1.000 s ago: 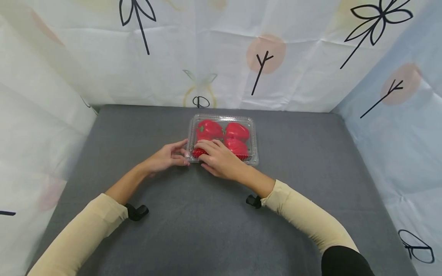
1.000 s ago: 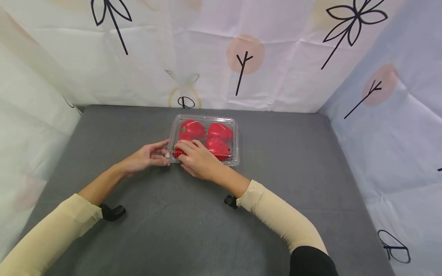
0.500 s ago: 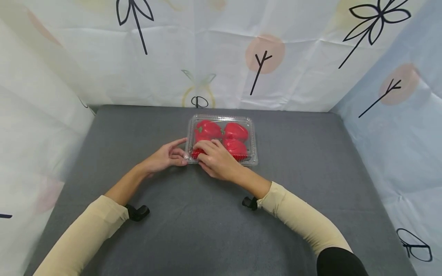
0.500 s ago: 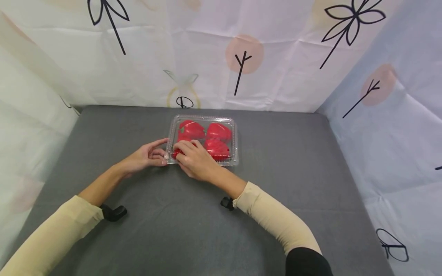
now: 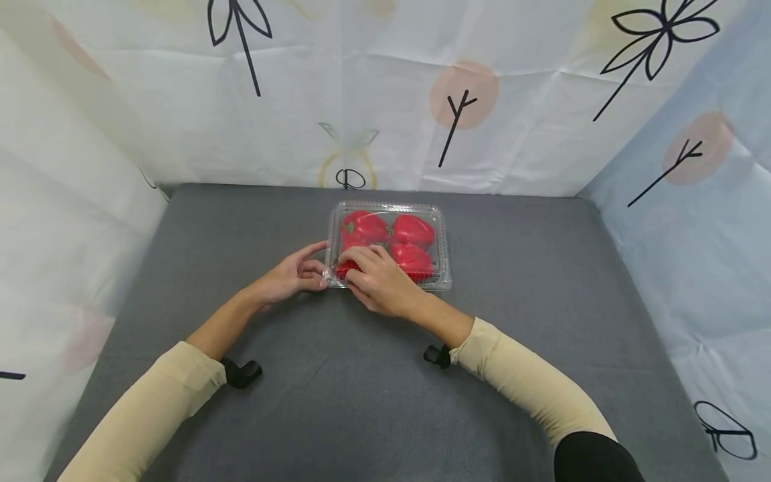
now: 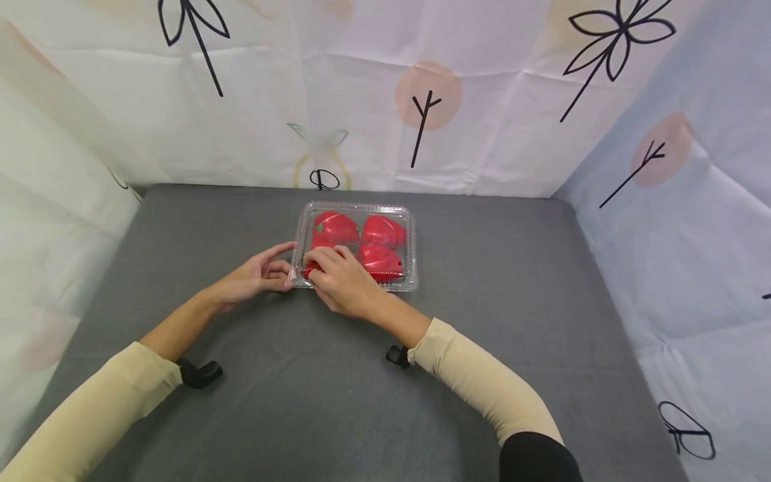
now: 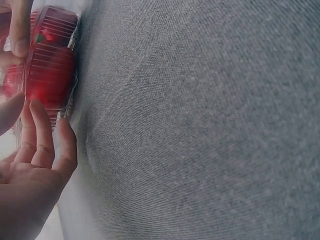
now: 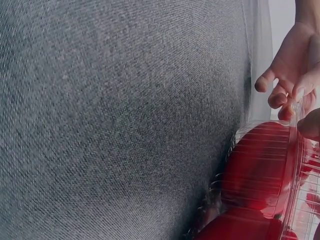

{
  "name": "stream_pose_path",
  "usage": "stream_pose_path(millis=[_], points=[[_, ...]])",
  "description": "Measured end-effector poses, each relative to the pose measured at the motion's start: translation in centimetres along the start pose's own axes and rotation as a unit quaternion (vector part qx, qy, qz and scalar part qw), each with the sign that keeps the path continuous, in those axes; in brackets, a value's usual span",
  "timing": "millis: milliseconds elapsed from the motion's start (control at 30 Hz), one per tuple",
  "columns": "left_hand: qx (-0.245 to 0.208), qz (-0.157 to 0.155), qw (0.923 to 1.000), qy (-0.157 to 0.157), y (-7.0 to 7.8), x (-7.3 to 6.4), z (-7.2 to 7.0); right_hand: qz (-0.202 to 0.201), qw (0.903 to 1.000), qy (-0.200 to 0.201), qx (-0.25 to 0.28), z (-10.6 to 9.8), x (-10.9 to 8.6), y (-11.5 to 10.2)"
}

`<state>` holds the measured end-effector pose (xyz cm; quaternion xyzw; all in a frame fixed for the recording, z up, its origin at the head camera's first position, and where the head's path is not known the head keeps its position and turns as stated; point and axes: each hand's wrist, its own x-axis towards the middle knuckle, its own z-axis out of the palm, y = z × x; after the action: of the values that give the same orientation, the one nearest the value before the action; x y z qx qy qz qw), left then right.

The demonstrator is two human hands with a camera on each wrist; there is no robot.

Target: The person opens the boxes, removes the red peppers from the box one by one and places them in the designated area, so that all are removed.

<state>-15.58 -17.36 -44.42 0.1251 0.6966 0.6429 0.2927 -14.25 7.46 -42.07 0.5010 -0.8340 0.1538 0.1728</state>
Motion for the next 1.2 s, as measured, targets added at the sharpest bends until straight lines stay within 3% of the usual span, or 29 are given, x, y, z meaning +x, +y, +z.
stream_pose_path(millis=[367, 700, 1033, 1200], points=[[-0.014, 0.006, 0.9999, -0.005, 0.04, -0.02, 0.21, -0.003, 1.0, 0.003, 0.0, 0.07, -0.18, 0.06], [-0.009, 0.008, 0.9998, 0.016, -0.41, 0.12, 0.38, -0.004, 1.0, 0.002, -0.001, 0.23, -0.13, 0.09], [0.003, -0.025, 0.9993, 0.026, -0.03, 0.23, 0.16, -0.006, 1.0, 0.005, 0.002, 0.0, -0.08, 0.28], [0.015, -0.025, 0.999, 0.034, 0.23, 0.21, 0.16, -0.012, 0.9999, 0.005, 0.001, -0.11, 0.0, 0.37]])
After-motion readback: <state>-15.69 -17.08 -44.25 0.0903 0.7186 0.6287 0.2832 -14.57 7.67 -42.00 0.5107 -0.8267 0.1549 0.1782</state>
